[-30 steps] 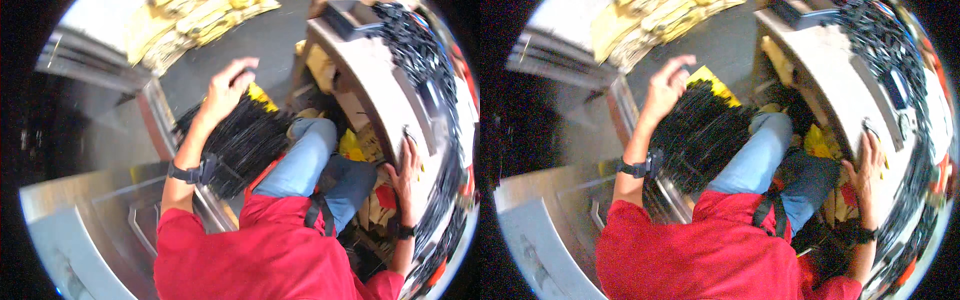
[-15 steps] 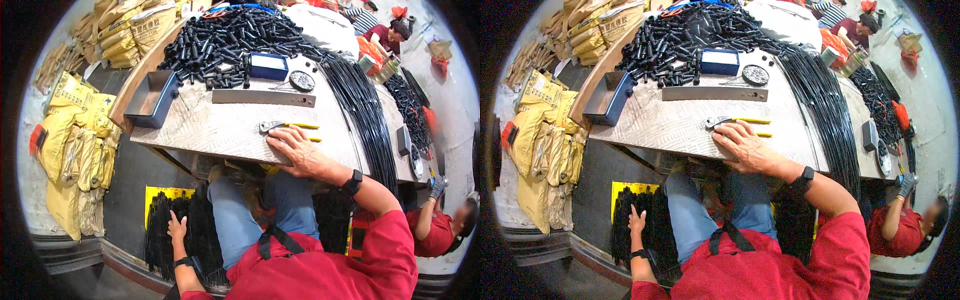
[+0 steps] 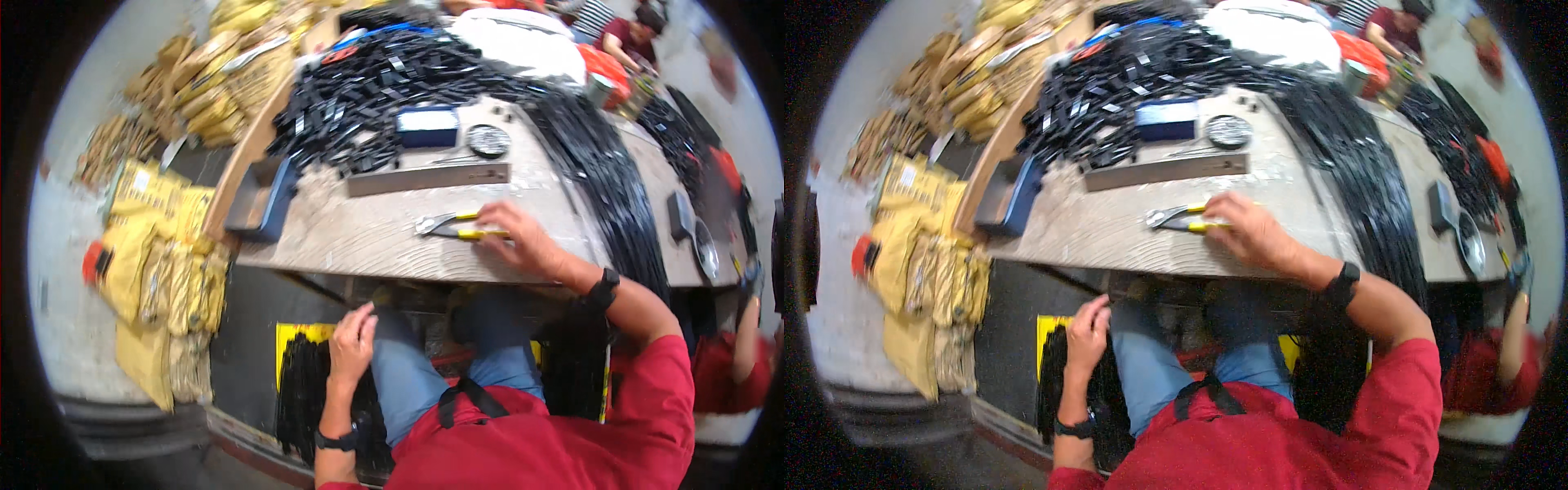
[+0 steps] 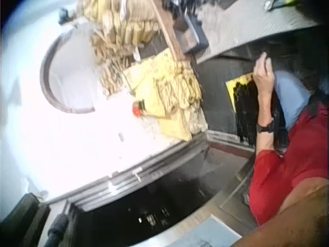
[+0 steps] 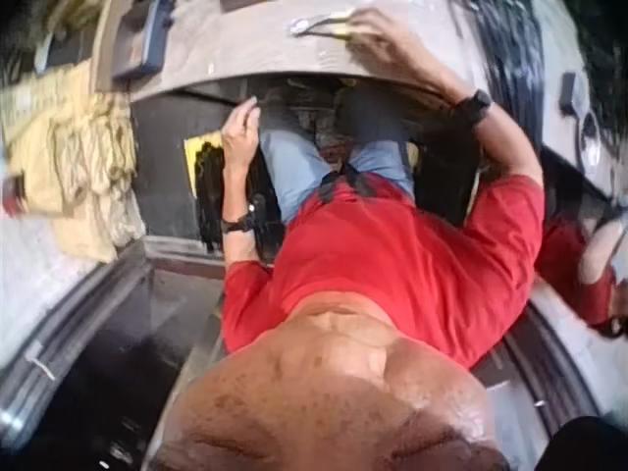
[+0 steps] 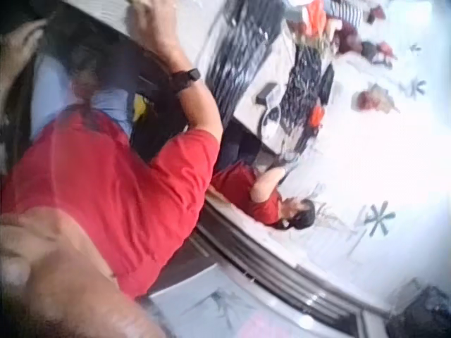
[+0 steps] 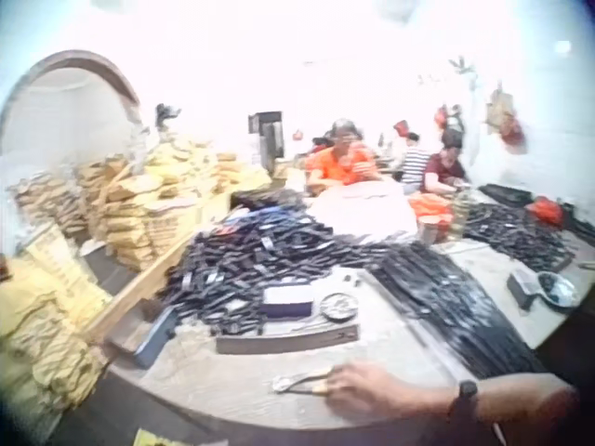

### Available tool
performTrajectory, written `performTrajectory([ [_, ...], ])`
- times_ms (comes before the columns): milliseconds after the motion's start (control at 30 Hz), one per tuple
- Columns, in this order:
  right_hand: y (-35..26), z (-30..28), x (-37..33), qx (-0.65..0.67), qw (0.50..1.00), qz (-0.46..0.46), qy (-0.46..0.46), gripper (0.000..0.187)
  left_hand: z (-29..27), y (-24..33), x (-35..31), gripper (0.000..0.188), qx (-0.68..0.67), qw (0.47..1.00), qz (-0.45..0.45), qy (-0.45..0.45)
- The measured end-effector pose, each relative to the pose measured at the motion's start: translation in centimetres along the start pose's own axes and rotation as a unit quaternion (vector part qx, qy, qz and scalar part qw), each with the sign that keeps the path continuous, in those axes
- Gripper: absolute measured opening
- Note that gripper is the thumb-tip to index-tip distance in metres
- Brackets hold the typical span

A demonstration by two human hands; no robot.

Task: The person picks up a bundle of black rods, inserts them into a black plastic component, and secures them by threading a wire through the assembly. They then use pliers to trim the excess wire and rods before setting the finished unit aside and repeating the process.

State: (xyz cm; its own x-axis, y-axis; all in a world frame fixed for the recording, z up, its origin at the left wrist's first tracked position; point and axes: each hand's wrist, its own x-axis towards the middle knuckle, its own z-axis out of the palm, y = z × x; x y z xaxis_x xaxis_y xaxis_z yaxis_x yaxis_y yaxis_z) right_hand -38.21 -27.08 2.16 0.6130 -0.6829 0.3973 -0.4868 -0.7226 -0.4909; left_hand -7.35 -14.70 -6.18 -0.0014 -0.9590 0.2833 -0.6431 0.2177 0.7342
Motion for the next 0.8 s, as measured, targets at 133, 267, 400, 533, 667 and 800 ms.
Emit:
performTrajectory([
  [133, 6.4, -8.4, -3.2, -0.293, 0.931, 0.214, 0.047, 0.029, 5.2, 0.1, -3.6, 0.018, -0.004, 0.989, 0.072, -0.129],
  [267, 5.7, -11.1, -5.6, -0.367, 0.833, 0.396, -0.117, 0.056, 9.9, 0.9, -6.4, 0.021, -0.024, 0.949, 0.042, -0.312],
  [400, 5.5, -10.7, -6.5, -0.331, 0.844, 0.410, -0.095, 0.050, 11.9, 0.2, -7.7, 0.022, -0.053, 0.923, 0.063, -0.377],
  [533, 6.4, -10.2, -7.1, -0.306, 0.861, 0.403, -0.046, 0.032, 11.8, -0.9, -8.3, 0.022, -0.059, 0.931, 0.066, -0.354],
  [667, 6.6, -10.2, -5.5, -0.329, 0.833, 0.437, -0.082, 0.025, 11.6, -0.9, -8.5, 0.022, -0.049, 0.941, 0.069, -0.327],
  [800, 6.4, -10.6, -4.0, -0.343, 0.789, 0.494, -0.127, 0.030, 11.4, -1.1, -8.6, 0.021, -0.070, 0.943, 0.076, -0.315],
])
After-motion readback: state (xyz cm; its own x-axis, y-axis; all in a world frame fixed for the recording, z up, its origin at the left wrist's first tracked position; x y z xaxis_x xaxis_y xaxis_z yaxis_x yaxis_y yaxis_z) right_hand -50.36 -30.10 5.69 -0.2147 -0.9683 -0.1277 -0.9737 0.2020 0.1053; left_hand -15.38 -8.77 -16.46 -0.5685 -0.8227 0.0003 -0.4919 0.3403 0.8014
